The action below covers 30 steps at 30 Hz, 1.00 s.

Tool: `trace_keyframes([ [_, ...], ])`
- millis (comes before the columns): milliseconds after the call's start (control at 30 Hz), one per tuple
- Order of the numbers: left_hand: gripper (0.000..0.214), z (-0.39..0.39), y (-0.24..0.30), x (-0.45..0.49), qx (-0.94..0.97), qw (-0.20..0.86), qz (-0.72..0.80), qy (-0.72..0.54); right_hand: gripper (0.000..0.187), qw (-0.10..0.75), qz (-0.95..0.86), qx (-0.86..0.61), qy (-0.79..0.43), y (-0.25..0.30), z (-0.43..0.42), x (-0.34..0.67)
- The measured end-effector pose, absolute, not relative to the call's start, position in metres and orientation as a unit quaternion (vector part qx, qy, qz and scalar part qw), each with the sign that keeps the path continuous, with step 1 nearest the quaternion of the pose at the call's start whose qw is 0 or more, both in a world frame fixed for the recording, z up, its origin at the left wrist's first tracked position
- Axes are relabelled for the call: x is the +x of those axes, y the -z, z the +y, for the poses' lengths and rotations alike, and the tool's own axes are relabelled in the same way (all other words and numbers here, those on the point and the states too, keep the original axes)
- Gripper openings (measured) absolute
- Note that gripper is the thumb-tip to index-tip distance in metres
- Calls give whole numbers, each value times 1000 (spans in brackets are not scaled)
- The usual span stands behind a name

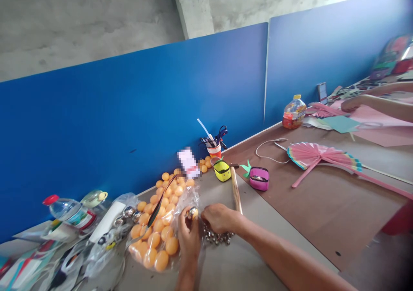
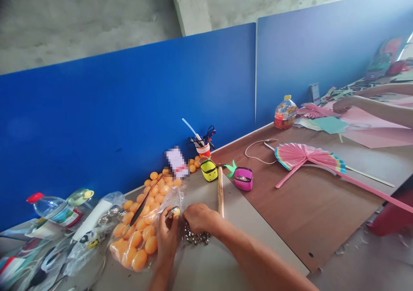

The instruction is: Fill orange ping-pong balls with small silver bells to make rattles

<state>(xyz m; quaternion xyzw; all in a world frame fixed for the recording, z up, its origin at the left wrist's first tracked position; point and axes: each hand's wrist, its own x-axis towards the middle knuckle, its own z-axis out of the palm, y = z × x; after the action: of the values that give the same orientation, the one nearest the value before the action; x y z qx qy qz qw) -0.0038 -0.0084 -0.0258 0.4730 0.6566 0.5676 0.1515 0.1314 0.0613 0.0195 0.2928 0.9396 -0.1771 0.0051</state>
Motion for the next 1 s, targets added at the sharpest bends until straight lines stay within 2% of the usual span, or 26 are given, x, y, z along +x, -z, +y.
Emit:
trace_keyframes([
  [133, 40, -10, 24, -4, 480, 145, 664, -555, 28, -22, 931, 307, 196, -20, 68, 134],
  [267, 39, -9, 24, -4, 476, 151, 668, -552, 26, -44, 899, 325, 291, -22, 78, 139],
  [467, 38, -9, 24, -2, 455, 176, 669, -561, 16, -187, 819, 353, 412, -25, 85, 139],
  [733, 33, -13, 13, 5, 458, 185, 669, -556, 7, -261, 589, 278, 713, -15, 88, 129],
  [1000, 36, -12, 19, 3, 465, 189, 665, -554, 15, -275, 534, 277, 750, -10, 81, 123],
])
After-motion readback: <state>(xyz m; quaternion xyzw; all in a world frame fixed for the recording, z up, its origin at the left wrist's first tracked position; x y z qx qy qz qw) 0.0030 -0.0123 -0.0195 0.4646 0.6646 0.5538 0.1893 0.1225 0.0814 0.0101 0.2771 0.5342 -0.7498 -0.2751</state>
